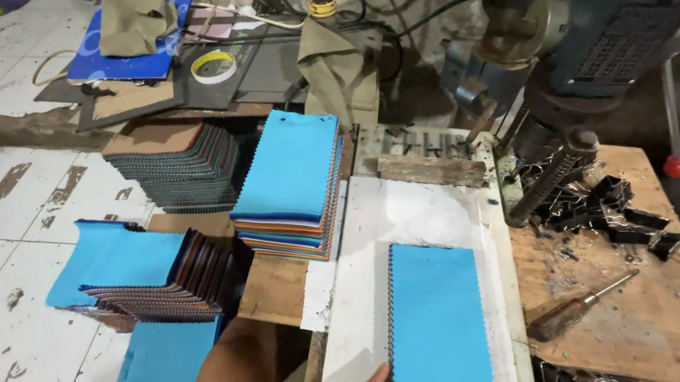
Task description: The person assembles notebooks by stacking colorful paper sheets and a brown cover on a workbench. They align the stack, open it to reveal the inner pages, and secure the spine with a black binder clip before placing it under a press machine.
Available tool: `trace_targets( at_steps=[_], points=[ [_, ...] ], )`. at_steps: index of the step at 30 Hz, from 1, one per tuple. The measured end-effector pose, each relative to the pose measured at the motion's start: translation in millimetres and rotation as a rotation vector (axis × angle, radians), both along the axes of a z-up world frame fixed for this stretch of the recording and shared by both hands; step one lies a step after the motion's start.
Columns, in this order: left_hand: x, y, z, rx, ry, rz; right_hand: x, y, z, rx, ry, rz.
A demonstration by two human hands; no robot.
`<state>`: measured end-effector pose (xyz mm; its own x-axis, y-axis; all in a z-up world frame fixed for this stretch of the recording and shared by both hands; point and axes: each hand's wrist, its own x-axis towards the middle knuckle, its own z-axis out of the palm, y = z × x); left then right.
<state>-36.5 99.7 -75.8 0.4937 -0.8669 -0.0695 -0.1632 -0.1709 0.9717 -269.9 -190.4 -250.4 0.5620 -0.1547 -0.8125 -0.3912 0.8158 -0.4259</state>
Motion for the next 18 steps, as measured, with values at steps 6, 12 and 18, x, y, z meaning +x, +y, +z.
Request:
trace_targets(
  at_steps=[6, 12, 18],
  points=[
    [0.2, 4.9, -23.6, -0.263, 0.537, -0.049, -22.3, 12.9, 19.0, -0.592, -0.262, 0.435],
    [-7.6, 6.4, 22.1, -0.175, 0.279, -0.009, -12.5, 4.3, 16.5, -0.319, -0.084, 0.325],
    [15.5, 9.9, 48.3, 0.082, -0.003, -0.085, -18.5, -2.3, 4.0, -0.991, -0.094, 0.535]
  ],
)
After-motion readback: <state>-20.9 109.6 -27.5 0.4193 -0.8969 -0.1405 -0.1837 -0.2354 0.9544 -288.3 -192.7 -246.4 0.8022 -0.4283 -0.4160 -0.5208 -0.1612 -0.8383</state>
